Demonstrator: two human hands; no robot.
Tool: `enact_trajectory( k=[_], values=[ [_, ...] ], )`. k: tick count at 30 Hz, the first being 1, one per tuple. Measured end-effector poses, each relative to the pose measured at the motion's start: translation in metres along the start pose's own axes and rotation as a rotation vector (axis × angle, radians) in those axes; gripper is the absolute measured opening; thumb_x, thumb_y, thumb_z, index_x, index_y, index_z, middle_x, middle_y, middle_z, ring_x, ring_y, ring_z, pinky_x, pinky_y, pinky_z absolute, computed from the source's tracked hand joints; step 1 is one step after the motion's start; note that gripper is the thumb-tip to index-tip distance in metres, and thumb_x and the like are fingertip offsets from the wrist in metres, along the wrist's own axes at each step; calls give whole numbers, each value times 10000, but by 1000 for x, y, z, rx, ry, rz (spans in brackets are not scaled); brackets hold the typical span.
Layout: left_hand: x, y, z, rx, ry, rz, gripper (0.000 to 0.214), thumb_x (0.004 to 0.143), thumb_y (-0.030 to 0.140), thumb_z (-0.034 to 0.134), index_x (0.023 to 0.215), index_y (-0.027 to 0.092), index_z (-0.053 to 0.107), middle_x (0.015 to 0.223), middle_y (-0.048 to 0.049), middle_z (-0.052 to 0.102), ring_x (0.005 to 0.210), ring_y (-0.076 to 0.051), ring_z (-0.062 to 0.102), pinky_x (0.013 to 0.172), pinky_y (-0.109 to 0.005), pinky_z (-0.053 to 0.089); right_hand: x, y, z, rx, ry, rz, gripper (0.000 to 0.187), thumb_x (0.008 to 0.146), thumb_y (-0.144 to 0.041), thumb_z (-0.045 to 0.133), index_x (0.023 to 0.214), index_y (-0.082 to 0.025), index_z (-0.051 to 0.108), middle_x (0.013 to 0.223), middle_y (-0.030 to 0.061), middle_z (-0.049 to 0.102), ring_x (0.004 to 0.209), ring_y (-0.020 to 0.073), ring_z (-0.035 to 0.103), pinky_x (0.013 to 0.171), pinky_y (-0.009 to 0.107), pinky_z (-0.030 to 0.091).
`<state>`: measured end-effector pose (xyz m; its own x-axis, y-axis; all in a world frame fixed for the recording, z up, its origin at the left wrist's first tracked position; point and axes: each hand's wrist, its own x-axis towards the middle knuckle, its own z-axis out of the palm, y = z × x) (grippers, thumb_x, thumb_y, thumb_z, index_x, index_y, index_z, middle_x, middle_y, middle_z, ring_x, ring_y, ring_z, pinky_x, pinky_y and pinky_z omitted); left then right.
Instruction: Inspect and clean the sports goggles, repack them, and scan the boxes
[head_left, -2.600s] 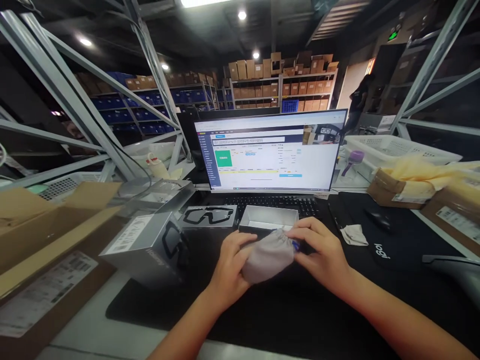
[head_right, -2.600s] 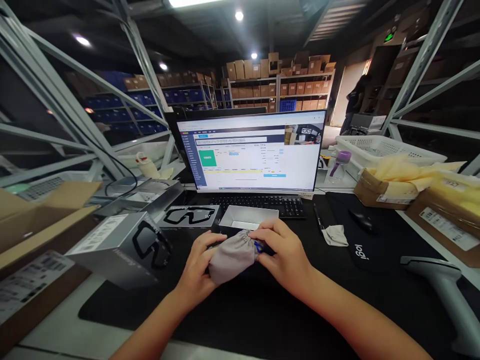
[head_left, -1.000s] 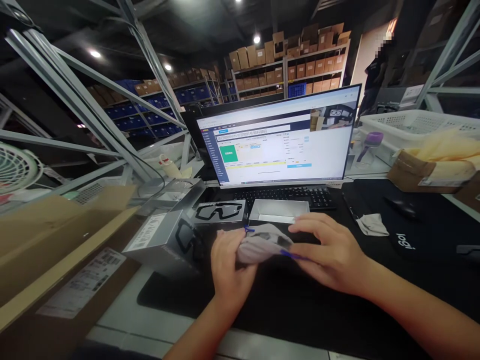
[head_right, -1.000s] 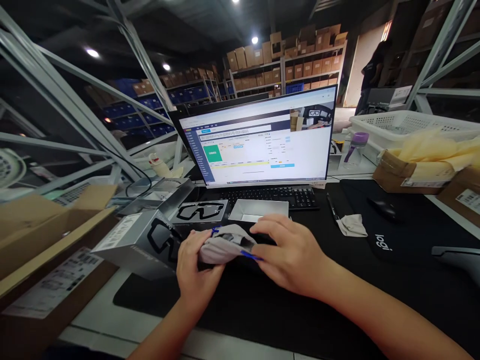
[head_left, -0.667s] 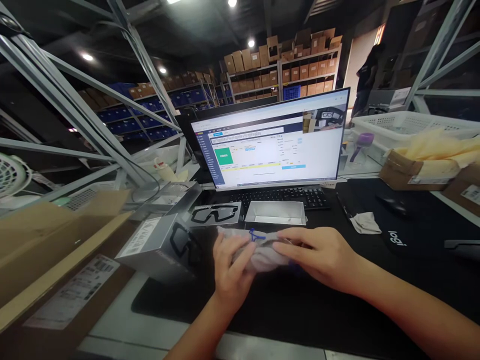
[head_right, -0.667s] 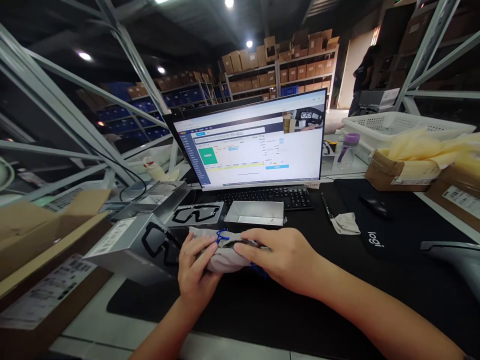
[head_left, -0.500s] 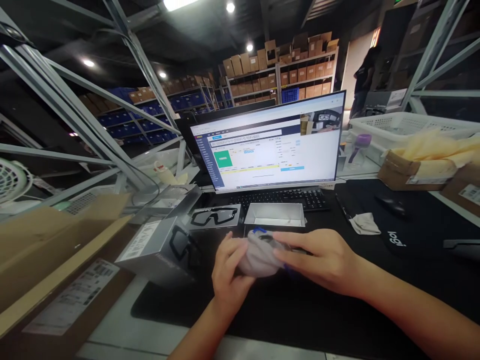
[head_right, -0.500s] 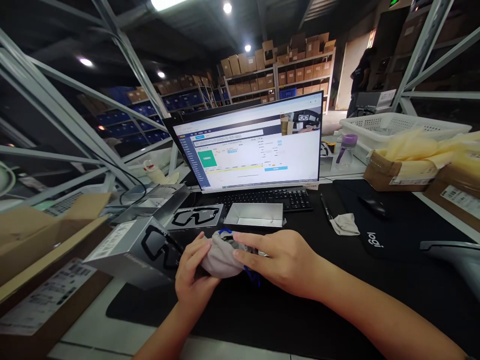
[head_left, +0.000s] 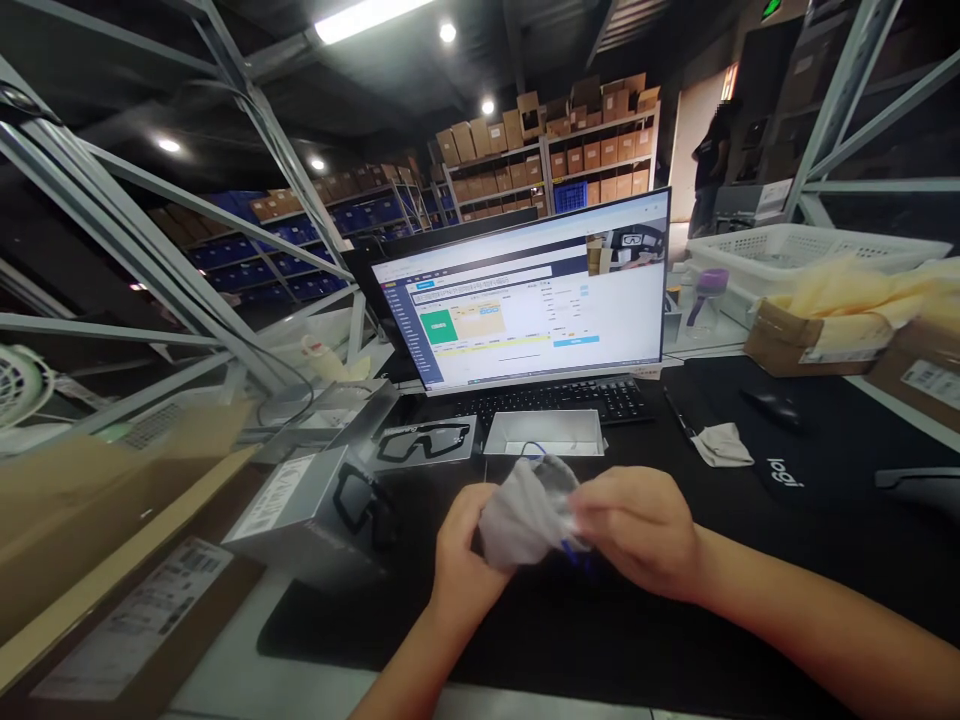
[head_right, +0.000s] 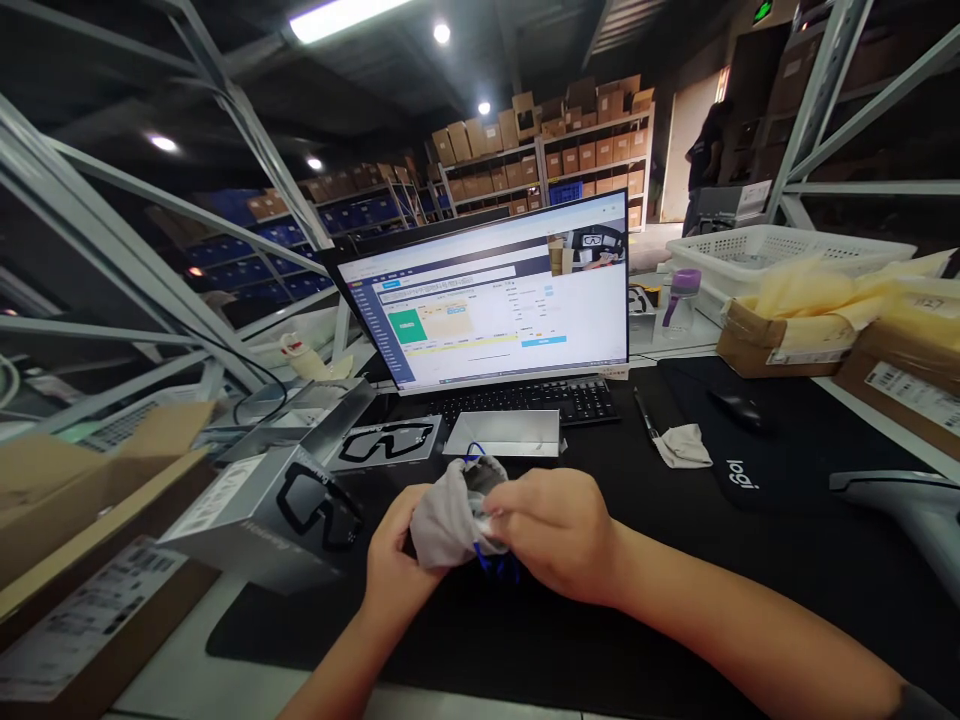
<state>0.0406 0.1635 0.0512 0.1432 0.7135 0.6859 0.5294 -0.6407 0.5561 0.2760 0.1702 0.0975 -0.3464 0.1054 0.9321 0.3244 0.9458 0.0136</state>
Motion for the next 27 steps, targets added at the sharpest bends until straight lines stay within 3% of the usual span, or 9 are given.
enact_trajectory(
  k=[2, 5, 9, 11, 15, 18, 21, 25, 27],
  values=[
    [1, 1, -1, -47, 13, -16, 212, 736, 122, 682, 927, 195, 628, 931, -22, 647, 851, -187, 627, 743, -292, 505, -2, -2, 1, 20, -86, -56, 225, 985, -149, 493, 833, -190, 653, 810, 19, 734, 582, 109, 612, 523, 261, 439],
    [0, 1, -2, -129, 62, -65, 132, 752, 113, 652, 840, 192, 595, 879, -15, 607, 797, -169, 591, 691, -273, 475, -4, -3, 0, 22, -185, -29, 272, 993, -169, 450, 807, -208, 645, 733, -16, 715, 501, 94, 541, 476, 286, 374],
    [-2, -2, -5, -214, 118, -100, 98, 791, 160, 662, 872, 189, 617, 929, -44, 614, 853, -193, 610, 726, -288, 494, -3, 0, -2, -41, -101, -127, 239, 989, -135, 452, 869, -182, 653, 860, 31, 751, 616, 110, 622, 531, 268, 444],
    [-1, -7, -6, -266, 168, -107, 169, 778, 202, 708, 923, 197, 620, 962, -49, 613, 893, -200, 615, 755, -289, 506, -3, 2, 0, -81, -61, -104, 222, 992, -133, 464, 896, -162, 662, 847, 55, 737, 663, 130, 636, 562, 264, 475],
    [-2, -17, -6, -384, 310, -112, 421, 669, 224, 805, 1028, 226, 584, 1017, -35, 590, 921, -185, 604, 789, -268, 509, -5, 4, 10, -46, -44, 24, 145, 958, -128, 559, 889, -167, 681, 818, 64, 690, 788, 175, 640, 668, 284, 533],
    [-2, -20, -6, -371, 348, -173, 433, 664, 198, 785, 1048, 225, 587, 1036, -36, 593, 946, -181, 605, 819, -260, 502, -6, 4, 14, 85, -72, 169, 124, 952, -184, 605, 934, -186, 728, 936, 85, 696, 840, 175, 644, 680, 283, 544],
    [0, -20, -8, -332, 330, -174, 437, 667, 204, 780, 1057, 219, 583, 1030, -39, 593, 934, -182, 608, 806, -258, 500, -4, 3, 14, 244, -103, 340, 142, 938, -189, 617, 919, -193, 758, 994, 92, 701, 856, 165, 668, 696, 270, 561],
    [4, -15, -11, -256, 249, -52, 381, 700, 235, 776, 1022, 215, 572, 985, -43, 584, 902, -191, 598, 770, -280, 504, -1, 3, 12, 482, -99, 603, 51, 812, -121, 702, 825, -169, 690, 835, 38, 727, 703, 128, 694, 646, 211, 580],
    [6, -12, -13, -198, 203, 5, 354, 711, 244, 767, 1005, 214, 572, 959, -45, 582, 881, -198, 596, 754, -299, 508, -2, 3, 13, 516, -124, 697, 151, 737, -79, 704, 854, -169, 670, 768, 7, 718, 631, 117, 679, 605, 190, 577]
  ],
)
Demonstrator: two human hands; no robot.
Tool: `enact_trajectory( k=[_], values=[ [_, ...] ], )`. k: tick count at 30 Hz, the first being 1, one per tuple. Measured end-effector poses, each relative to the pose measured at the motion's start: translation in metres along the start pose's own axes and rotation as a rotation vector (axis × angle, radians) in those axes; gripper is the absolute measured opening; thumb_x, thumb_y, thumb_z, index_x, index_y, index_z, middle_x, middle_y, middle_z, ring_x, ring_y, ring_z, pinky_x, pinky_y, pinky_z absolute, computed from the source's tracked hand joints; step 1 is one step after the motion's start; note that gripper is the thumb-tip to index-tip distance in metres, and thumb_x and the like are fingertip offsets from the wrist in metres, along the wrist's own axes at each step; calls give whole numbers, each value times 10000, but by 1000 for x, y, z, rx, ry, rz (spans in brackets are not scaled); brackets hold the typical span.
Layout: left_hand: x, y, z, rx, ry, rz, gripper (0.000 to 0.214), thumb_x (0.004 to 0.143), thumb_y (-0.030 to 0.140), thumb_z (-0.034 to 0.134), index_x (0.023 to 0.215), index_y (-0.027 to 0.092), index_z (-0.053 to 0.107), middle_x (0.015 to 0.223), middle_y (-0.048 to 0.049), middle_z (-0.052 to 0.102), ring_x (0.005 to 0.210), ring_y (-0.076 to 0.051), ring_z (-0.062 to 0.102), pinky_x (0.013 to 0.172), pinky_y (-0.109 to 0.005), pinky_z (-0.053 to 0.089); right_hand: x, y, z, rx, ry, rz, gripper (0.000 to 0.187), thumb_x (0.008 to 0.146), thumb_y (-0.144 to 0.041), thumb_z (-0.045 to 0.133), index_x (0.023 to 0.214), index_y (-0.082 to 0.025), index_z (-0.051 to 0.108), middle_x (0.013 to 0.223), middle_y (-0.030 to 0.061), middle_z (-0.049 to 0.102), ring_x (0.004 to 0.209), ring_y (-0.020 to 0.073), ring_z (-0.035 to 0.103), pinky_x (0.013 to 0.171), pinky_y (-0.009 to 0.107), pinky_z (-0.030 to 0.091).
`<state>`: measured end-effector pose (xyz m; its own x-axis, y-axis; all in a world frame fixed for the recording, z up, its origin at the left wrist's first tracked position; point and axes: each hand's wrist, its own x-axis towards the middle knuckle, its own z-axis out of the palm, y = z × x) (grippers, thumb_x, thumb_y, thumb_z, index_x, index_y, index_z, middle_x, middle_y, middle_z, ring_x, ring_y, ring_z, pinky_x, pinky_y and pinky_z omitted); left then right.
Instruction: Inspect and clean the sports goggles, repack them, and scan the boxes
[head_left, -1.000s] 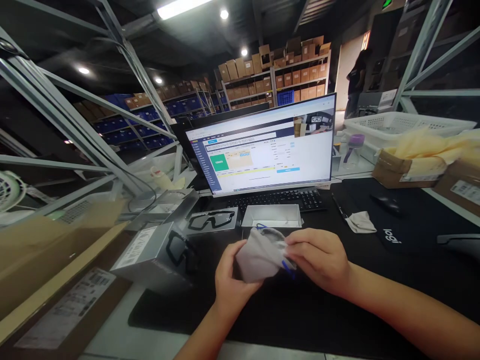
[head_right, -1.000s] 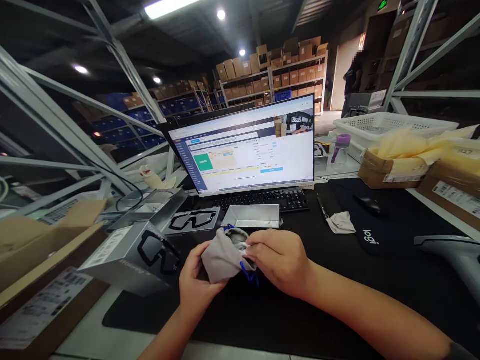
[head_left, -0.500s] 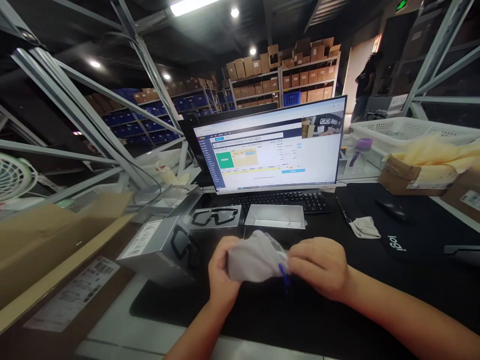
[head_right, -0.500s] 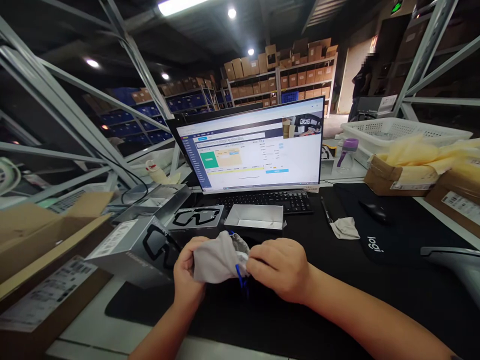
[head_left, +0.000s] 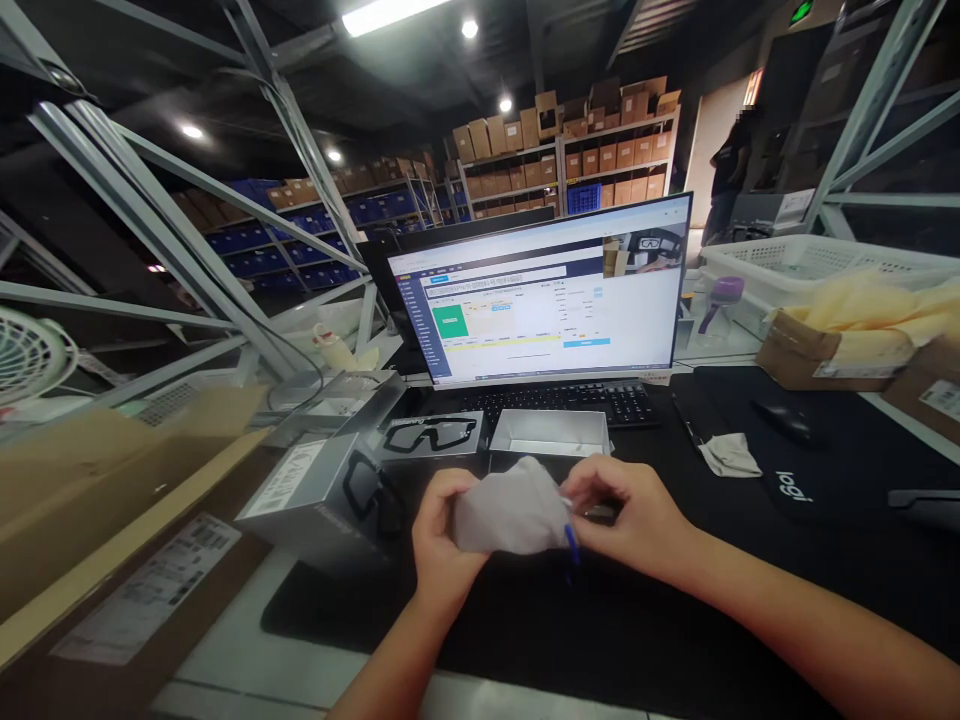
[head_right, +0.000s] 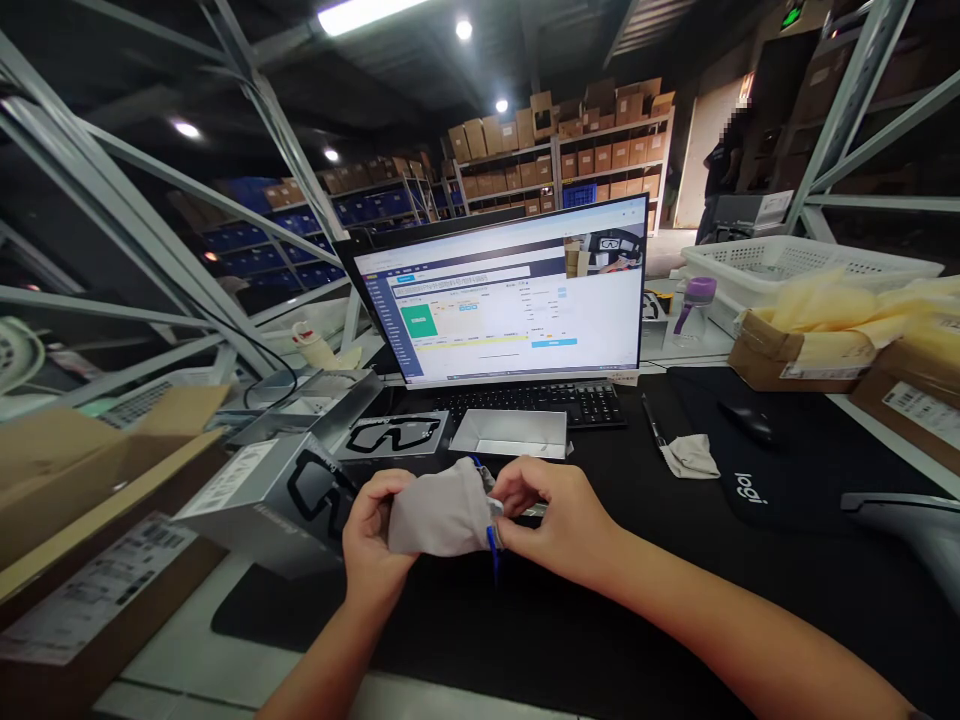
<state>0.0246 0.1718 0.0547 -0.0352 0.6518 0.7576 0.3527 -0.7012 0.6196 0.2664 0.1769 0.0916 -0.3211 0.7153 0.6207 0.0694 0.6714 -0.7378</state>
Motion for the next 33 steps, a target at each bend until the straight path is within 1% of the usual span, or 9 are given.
enact_trajectory(
  k=[7, 10, 13, 16, 18, 20, 23, 27, 33],
  values=[
    [6, -5, -5, 62, -101, 70, 389, 712, 309, 803, 1032, 213, 604, 1008, -82, 619, 943, -243, 640, 804, -364, 540, 5, 4, -5, -164, -163, -31, 116, 777, -73, 663, 809, -178, 700, 758, 0, 687, 658, 116, 640, 611, 188, 527],
    [7, -21, -2, -44, -71, -21, 782, 612, 641, 845, 1199, 198, 580, 1236, -167, 588, 1171, -331, 602, 990, -464, 500, 8, 9, -14, -152, -139, 50, 90, 825, -120, 618, 834, -179, 685, 741, 2, 684, 628, 118, 634, 569, 183, 504],
    [5, -34, 4, -150, 28, -233, 971, 660, 871, 632, 1324, 173, 516, 1347, -215, 558, 1256, -337, 567, 1074, -485, 442, 10, 14, -22, -44, -35, 195, 55, 803, -171, 612, 842, -179, 649, 706, -5, 683, 602, 133, 659, 536, 187, 512],
    [5, -31, 9, -322, 50, -527, 811, 847, 821, 453, 1326, 173, 541, 1285, -195, 619, 1133, -276, 642, 969, -423, 514, 11, 17, -23, 103, 26, 251, 86, 746, -165, 661, 823, -184, 628, 744, 2, 706, 642, 146, 692, 590, 204, 558],
    [6, -23, 11, -432, 34, -673, 749, 870, 783, 477, 1277, 167, 598, 1186, -173, 672, 1011, -257, 682, 838, -372, 555, 10, 17, -20, 177, 12, 246, 103, 738, -153, 671, 831, -184, 641, 785, 12, 727, 657, 147, 701, 629, 216, 579],
    [7, -16, 12, -424, 41, -730, 702, 850, 758, 550, 1149, 136, 676, 1023, -152, 715, 859, -240, 694, 718, -336, 554, 9, 17, -16, 182, -19, 233, 109, 754, -153, 661, 858, -180, 674, 801, 19, 736, 659, 148, 703, 633, 221, 586],
    [8, -13, 10, -293, 107, -698, 655, 824, 738, 602, 937, 104, 724, 795, -107, 704, 694, -206, 653, 632, -309, 522, 9, 17, -14, 18, -19, 168, 145, 782, -158, 643, 892, -184, 735, 816, 26, 744, 649, 148, 695, 574, 206, 565],
    [6, -18, 1, -95, 249, -616, 562, 849, 679, 606, 855, 127, 717, 731, -54, 672, 685, -190, 613, 614, -276, 480, 11, 16, -18, -167, 88, 47, 150, 795, -196, 665, 857, -222, 800, 890, 46, 766, 759, 183, 723, 610, 227, 582],
    [15, -15, -20, 237, 340, -527, 428, 934, 534, 517, 808, 168, 700, 755, -40, 675, 766, -209, 624, 704, -284, 464, 18, 20, -40, 123, 234, 401, 194, 687, -297, 858, 857, -215, 816, 787, 41, 766, 690, 170, 726, 645, 204, 605]
  ],
)
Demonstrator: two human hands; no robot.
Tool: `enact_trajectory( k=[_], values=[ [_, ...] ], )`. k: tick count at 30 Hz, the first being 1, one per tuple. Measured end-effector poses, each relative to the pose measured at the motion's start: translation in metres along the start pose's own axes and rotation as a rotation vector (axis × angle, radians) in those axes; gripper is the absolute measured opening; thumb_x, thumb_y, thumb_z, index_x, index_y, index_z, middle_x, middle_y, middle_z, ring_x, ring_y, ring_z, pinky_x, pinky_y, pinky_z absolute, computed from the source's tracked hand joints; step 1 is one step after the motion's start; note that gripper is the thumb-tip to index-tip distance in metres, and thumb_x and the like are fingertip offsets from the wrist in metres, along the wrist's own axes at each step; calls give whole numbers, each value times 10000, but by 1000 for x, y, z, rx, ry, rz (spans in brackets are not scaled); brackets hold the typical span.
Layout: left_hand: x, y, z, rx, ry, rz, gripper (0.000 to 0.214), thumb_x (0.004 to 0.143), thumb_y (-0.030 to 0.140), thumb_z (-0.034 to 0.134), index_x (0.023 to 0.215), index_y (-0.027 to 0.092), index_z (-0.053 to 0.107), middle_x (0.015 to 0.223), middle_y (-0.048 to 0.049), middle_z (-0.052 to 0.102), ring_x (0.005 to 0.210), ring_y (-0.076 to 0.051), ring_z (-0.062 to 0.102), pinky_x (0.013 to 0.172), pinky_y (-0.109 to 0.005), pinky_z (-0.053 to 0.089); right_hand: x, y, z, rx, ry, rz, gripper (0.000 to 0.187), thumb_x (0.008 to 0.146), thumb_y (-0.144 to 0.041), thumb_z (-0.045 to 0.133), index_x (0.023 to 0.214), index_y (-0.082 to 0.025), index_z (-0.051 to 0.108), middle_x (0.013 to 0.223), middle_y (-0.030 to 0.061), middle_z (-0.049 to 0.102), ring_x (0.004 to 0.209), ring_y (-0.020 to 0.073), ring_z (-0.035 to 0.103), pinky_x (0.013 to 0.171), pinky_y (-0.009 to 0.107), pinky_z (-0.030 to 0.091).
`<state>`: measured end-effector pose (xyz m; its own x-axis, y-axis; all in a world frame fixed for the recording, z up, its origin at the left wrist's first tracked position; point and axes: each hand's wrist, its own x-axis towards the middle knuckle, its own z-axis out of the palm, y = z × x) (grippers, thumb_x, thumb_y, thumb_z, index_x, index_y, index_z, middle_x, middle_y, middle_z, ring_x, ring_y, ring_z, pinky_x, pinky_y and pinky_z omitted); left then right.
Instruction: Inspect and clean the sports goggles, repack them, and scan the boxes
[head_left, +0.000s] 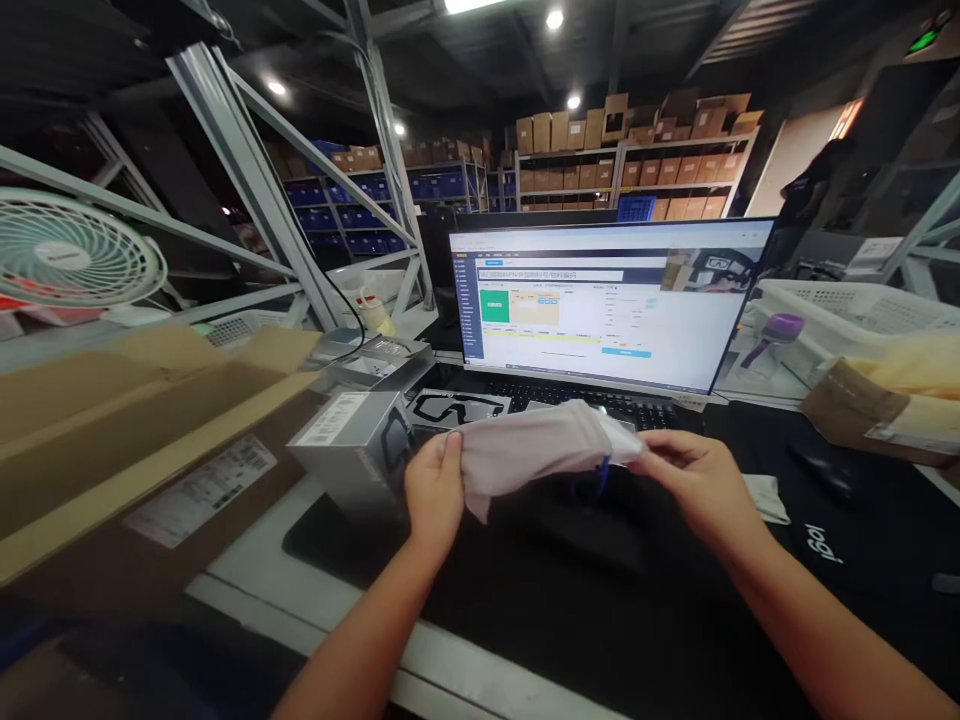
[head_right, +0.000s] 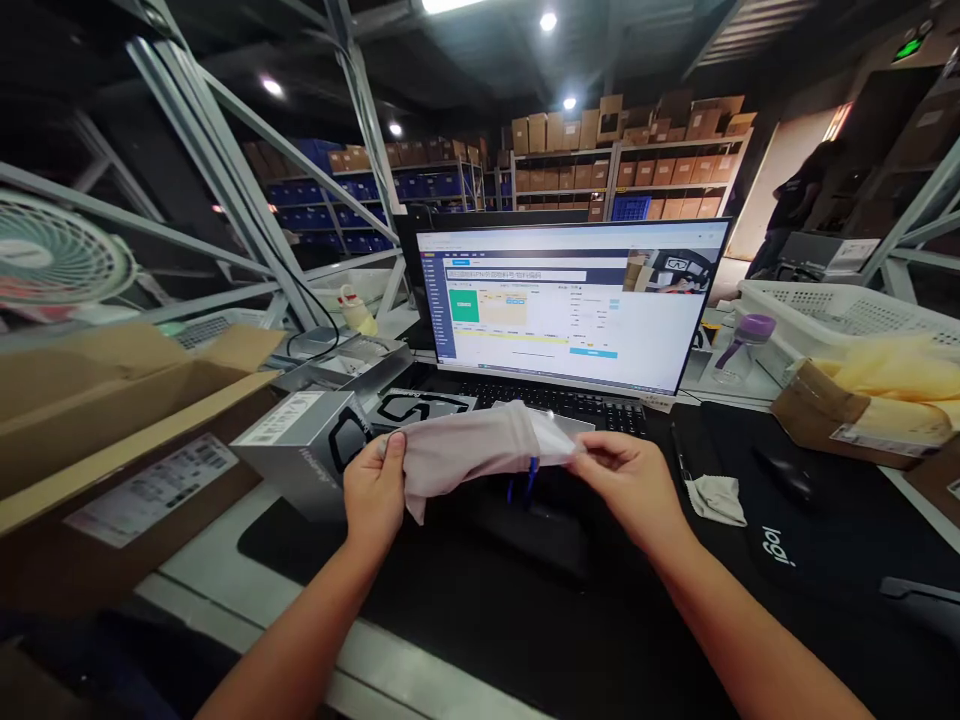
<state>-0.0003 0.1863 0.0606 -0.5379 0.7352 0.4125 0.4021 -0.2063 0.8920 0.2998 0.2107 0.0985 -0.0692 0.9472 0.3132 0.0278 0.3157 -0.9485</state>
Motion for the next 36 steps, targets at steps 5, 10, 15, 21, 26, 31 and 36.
enact_trajectory(
  k=[5, 10, 15, 21, 26, 31, 36],
  values=[
    [3, 13, -18, 320, 15, 75, 324, 932, 360, 523, 1136, 182, 702, 963, -109, 729, 839, -293, 659, 767, -391, 474, 27, -5, -39, 300, 222, 78, 371, 522, -406, 974, 765, -200, 786, 771, 18, 744, 672, 137, 715, 611, 161, 610],
    [-13, 14, -26, 788, -178, 362, 347, 951, 272, 457, 1180, 134, 679, 1081, -183, 709, 994, -379, 663, 843, -526, 514, 36, -8, -48, 409, 271, 81, 413, 450, -383, 1005, 728, -187, 771, 771, 2, 734, 681, 112, 708, 633, 134, 609],
    [-11, 15, -3, 145, -431, 287, 549, 884, 395, 615, 1380, 185, 509, 1307, -161, 622, 1049, -272, 674, 882, -445, 579, 21, -4, -17, 419, 122, 141, 404, 522, -372, 989, 815, -176, 792, 833, 51, 765, 740, 138, 727, 680, 159, 615],
    [-11, 25, 20, -157, -651, 235, 979, 716, 330, 791, 1538, 241, 267, 1534, -176, 405, 1296, -323, 536, 1017, -452, 502, -3, -10, 11, 333, -82, 161, 313, 621, -361, 933, 817, -167, 786, 787, 37, 757, 697, 113, 704, 655, 142, 585],
    [-20, 17, 21, -142, -684, 195, 496, 702, 221, 728, 1178, 210, 591, 1197, -96, 640, 1093, -264, 631, 925, -354, 497, -21, -17, 22, 50, -97, -67, 153, 673, -207, 832, 819, -184, 792, 757, 26, 756, 657, 126, 705, 597, 144, 571],
    [-23, 5, 23, -240, -543, 97, 431, 605, 195, 741, 1003, 194, 577, 944, -28, 651, 831, -189, 622, 719, -256, 468, -33, -13, 30, -147, 27, -379, 157, 807, -225, 785, 963, -205, 774, 873, 37, 756, 669, 141, 723, 592, 186, 610],
    [-24, 8, 20, -336, -601, 13, 422, 631, 249, 745, 998, 185, 546, 876, -10, 626, 740, -153, 567, 655, -236, 441, -32, -13, 25, -423, 30, -911, 221, 831, -210, 805, 1041, -180, 742, 1093, 112, 718, 966, 204, 726, 843, 275, 627]
  ],
)
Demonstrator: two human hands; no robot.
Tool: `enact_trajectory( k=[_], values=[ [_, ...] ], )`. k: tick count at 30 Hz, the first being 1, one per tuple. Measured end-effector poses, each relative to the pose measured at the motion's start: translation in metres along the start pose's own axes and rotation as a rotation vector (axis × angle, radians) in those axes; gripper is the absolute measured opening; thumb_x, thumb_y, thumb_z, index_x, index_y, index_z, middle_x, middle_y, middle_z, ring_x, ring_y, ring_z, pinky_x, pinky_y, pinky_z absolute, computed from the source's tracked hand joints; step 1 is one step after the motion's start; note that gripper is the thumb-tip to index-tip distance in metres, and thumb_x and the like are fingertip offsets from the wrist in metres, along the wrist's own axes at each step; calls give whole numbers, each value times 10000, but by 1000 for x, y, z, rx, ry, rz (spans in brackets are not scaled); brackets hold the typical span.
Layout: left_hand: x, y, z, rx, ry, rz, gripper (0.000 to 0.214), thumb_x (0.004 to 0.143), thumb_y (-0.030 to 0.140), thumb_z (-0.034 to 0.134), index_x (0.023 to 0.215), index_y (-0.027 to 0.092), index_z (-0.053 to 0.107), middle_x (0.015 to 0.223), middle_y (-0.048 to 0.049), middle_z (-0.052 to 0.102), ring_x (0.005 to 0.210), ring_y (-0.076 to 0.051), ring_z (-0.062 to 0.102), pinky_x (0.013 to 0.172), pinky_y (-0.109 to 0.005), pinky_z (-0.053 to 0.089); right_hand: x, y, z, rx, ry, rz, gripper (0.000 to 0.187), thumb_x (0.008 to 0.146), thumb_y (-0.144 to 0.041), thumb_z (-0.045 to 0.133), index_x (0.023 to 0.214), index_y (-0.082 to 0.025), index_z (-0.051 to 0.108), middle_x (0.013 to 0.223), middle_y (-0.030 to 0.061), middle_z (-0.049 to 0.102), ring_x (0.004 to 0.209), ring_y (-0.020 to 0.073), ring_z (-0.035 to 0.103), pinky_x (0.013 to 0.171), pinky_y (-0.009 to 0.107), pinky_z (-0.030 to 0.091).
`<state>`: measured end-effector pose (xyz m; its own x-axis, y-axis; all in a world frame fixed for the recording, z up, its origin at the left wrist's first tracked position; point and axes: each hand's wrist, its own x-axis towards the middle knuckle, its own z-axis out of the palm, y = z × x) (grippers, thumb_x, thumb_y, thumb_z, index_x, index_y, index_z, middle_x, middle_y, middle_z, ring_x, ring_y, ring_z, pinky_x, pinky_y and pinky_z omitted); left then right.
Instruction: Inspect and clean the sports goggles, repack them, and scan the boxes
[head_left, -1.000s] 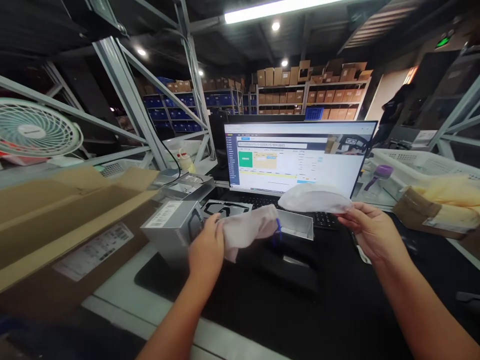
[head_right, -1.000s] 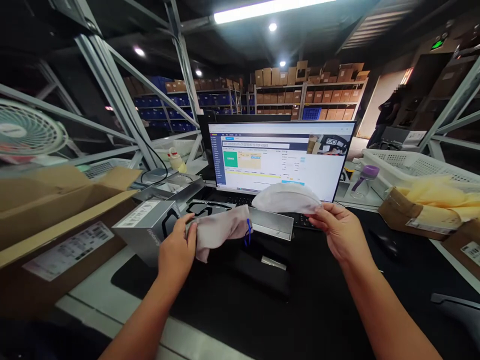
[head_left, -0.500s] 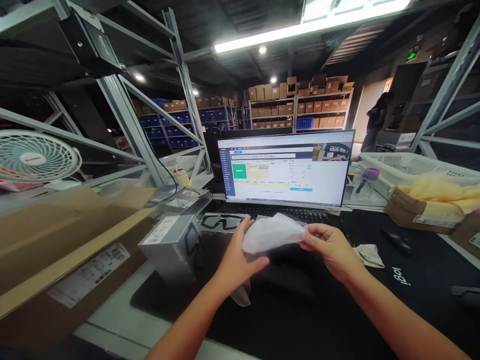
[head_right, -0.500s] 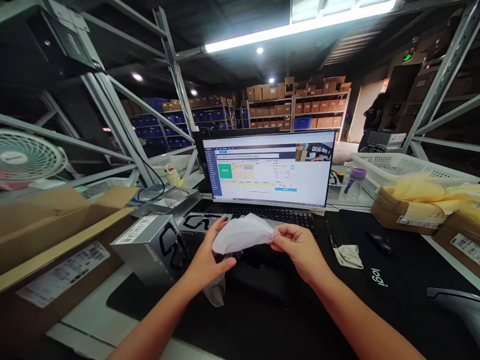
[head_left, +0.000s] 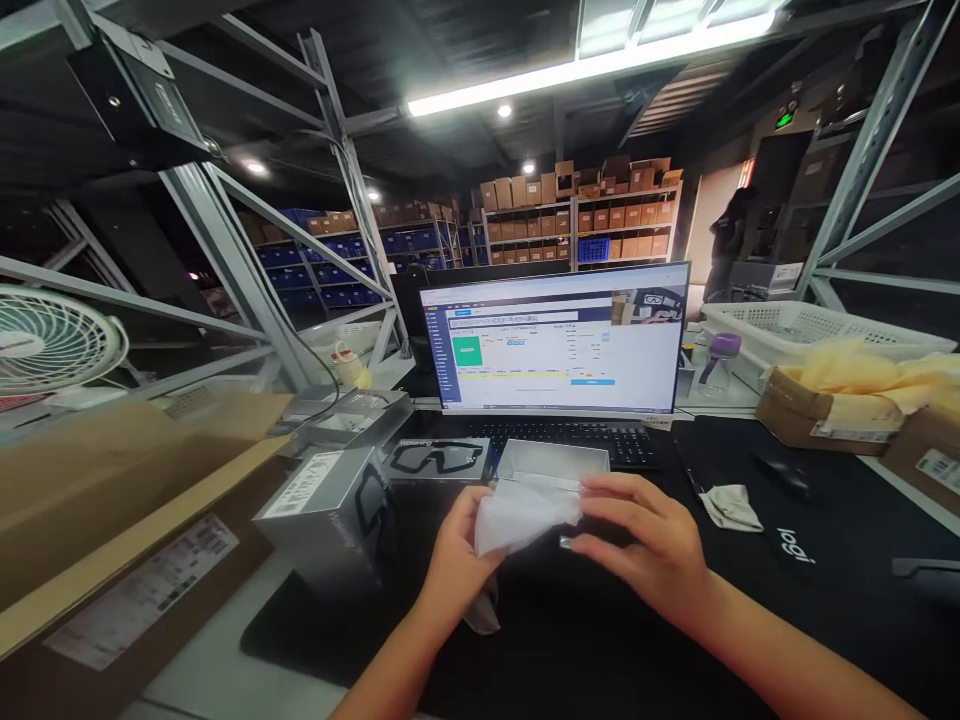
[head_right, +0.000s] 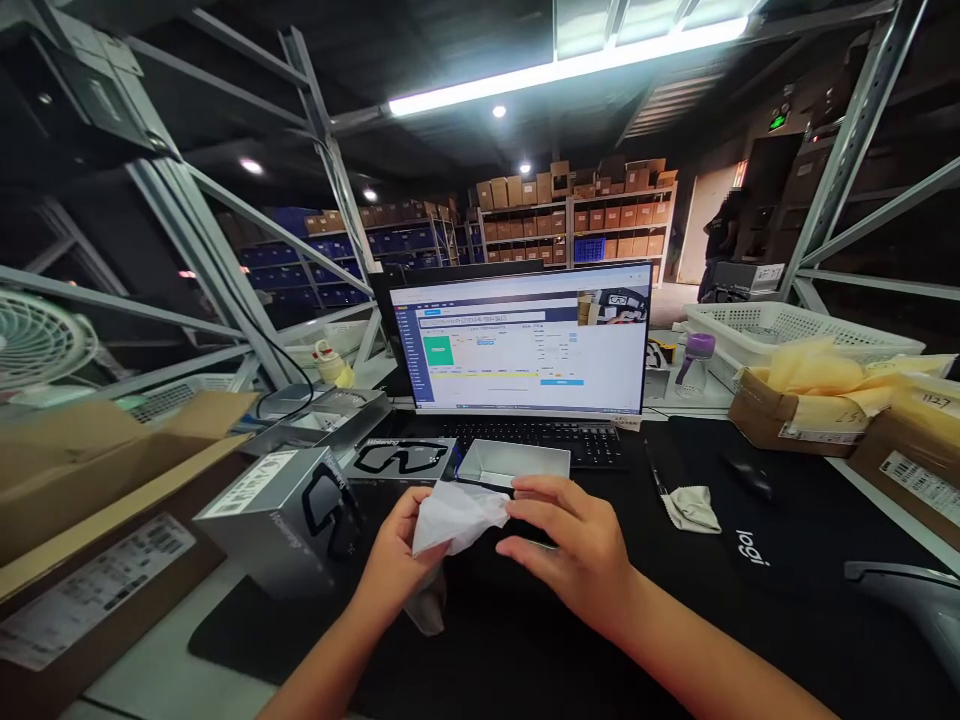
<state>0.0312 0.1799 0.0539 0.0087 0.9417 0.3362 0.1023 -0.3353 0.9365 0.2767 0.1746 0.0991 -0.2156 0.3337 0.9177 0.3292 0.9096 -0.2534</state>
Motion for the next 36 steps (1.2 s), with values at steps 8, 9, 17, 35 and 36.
enact_trajectory(
  k=[8, 9, 17, 35, 36],
  values=[
    [-8, 3, 5, 65, -42, 33, 374, 669, 311, 738, 969, 199, 545, 827, 9, 592, 709, -144, 559, 615, -234, 434, -5, 1, -7, -182, 10, -138, 229, 884, -21, 658, 1045, -176, 709, 1074, 105, 701, 983, 182, 704, 835, 261, 601],
    [-8, 2, 5, 96, -36, 52, 364, 671, 307, 736, 966, 204, 548, 819, 10, 594, 698, -147, 565, 606, -238, 438, -3, 1, -9, -167, -14, -106, 200, 890, -37, 661, 1023, -181, 698, 1072, 101, 700, 991, 184, 701, 853, 267, 596],
    [-1, 1, -11, 465, 142, 718, 320, 779, 115, 703, 1021, 264, 557, 965, -19, 683, 880, -189, 673, 774, -339, 568, 23, 5, -45, 56, -462, 158, 120, 981, -210, 600, 918, -247, 694, 1195, 49, 667, 1071, 178, 655, 882, 271, 546],
    [-13, 22, -1, 856, -143, 1169, 166, 873, 103, 629, 960, 244, 632, 1009, -41, 750, 955, -182, 722, 928, -397, 610, 18, -3, -18, 422, -825, 326, 168, 937, -234, 697, 1096, -226, 750, 1038, 45, 738, 999, 173, 653, 909, 310, 511],
    [-13, 22, -1, 869, -145, 1178, 151, 878, 106, 624, 954, 236, 627, 997, -47, 752, 941, -182, 721, 915, -393, 613, 18, -1, -17, 416, -825, 311, 146, 932, -245, 705, 1067, -230, 758, 1048, 47, 738, 1014, 177, 650, 918, 316, 510]
  ],
)
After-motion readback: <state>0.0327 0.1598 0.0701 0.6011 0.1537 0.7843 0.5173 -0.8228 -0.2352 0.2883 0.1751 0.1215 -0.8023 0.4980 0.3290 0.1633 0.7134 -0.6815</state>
